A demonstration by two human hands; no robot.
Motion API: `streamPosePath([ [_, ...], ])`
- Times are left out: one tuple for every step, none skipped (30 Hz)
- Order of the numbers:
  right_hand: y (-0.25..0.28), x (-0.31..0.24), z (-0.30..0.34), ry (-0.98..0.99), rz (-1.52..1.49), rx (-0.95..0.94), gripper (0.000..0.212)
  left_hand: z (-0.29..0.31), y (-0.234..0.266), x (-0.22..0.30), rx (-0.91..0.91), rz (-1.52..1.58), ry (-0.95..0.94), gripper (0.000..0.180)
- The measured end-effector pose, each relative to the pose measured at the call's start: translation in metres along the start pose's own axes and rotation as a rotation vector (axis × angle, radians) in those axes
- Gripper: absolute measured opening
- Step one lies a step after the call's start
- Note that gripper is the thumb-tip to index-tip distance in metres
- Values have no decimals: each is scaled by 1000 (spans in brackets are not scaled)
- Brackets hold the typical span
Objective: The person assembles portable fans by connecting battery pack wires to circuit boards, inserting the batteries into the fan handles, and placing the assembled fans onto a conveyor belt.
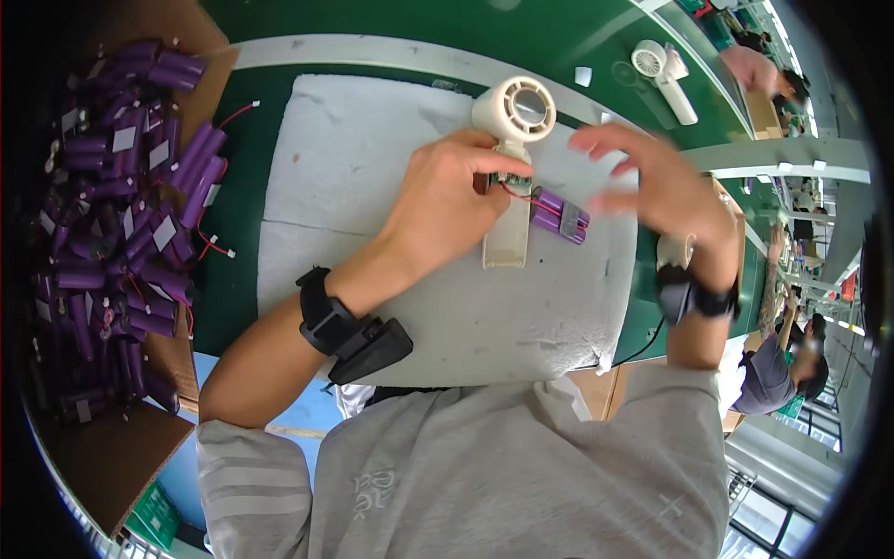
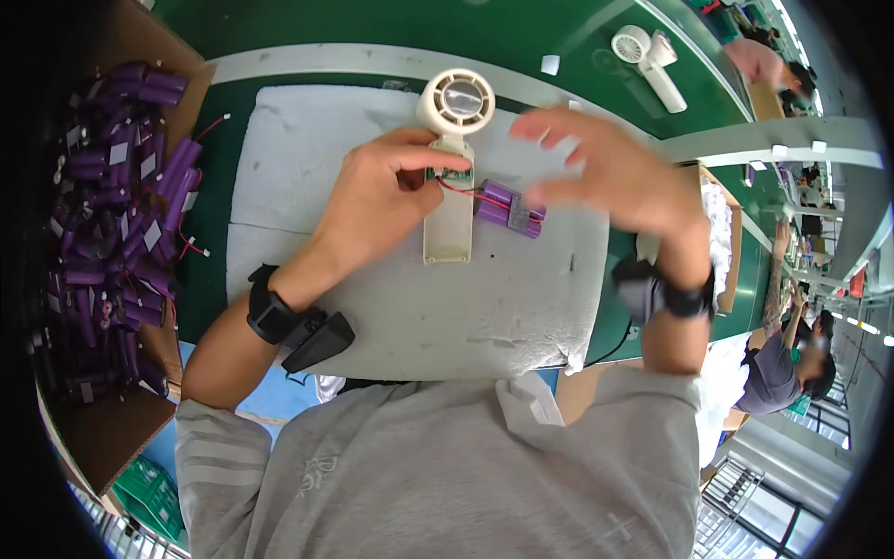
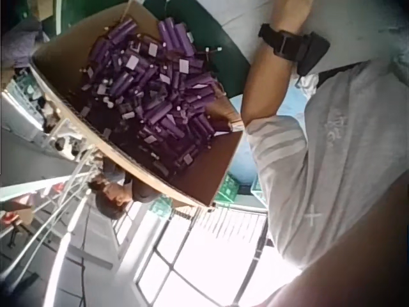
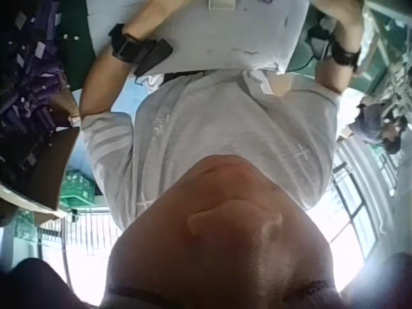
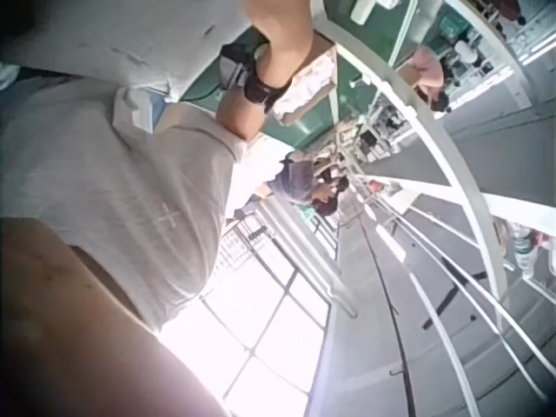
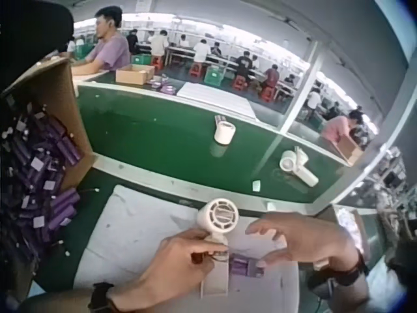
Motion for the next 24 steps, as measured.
streamPosePath([
  [-22, -5, 9, 98, 86, -38, 55, -5, -2, 0, -7, 2, 10, 31],
  [-37, -2, 13, 149, 210, 26, 56, -10, -6, 1, -37, -17, 12, 32],
  [-48, -4, 17, 199, 328, 88, 57, -8, -8, 2, -69, -37, 22, 33],
  [-52, -4, 18, 198, 310, 84, 57, -7, -10, 2, -100, -58, 32, 35],
  [-54, 2, 18, 123, 216, 63, 60, -8, -8, 0, -107, -64, 45, 35],
  [-55, 6, 18, 49, 122, 42, 64, -8, -7, 0, -121, -59, 36, 35],
  [-57, 11, 19, -25, 28, 20, 67, -8, -5, 0, -136, -55, 27, 35],
  [-58, 10, 20, -29, 10, 21, 67, -7, -5, -1, -153, -49, 19, 35],
  [-64, 9, 23, -53, -218, -13, 71, -7, -5, -2, -162, -57, 33, 35],
  [-69, 6, 27, -74, -443, -46, 76, -6, -4, -2, -167, -73, 27, 35],
  [-74, 1, 30, -95, -669, -80, 81, -6, -3, -1, -172, -88, 22, 35],
  [-73, -2, 30, -95, -686, -81, 81, -6, -2, 0, -175, -103, 17, 35],
  [-74, -3, 32, -159, -876, -64, 84, -7, -2, 0, -181, -110, 28, 35],
  [-76, -3, 33, -225, -1065, -49, 87, -8, -3, 2, -200, -131, 10, 35],
  [-81, -3, 35, -293, -1252, -34, 90, -8, -3, 4, -218, -151, -8, 35],
  [-85, 0, 36, -294, -1264, -40, 90, -9, -4, 5, -235, -170, -26, 35],
  [-90, 1, 38, -242, -1334, -41, 93, -10, -2, 5, -237, -174, -14, 35],
  [-93, 3, 40, -190, -1403, -41, 97, -10, -2, 7, -242, -180, -35, 35],
  [-95, 2, 41, -138, -1471, -39, 100, -10, -2, 10, -247, -186, -56, 35],
  [-97, 4, 42, -142, -1481, -42, 100, -10, -2, 11, -251, -191, -78, 36],
  [-99, 4, 43, -143, -1497, -43, 102, -10, -3, 9, -255, -192, -68, 36],
  [-100, 5, 44, -145, -1513, -43, 104, -9, -2, 9, -243, -202, -84, 36],
  [-101, 7, 43, -143, -1527, -44, 105, -9, -1, 8, -228, -213, -101, 36],
  [-100, 8, 42, -144, -1534, -47, 105, -10, 0, 8, -214, -225, -119, 36],
])
Point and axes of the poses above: each hand's wrist, its own z-axis away from the middle knuckle, its own y-axis out of the back of the hand, x = y × z, the point moved 8 cm from there along -z, towards the middle knuckle, and after that the axes turned 9 degrees about y, right-handed, at the moved point
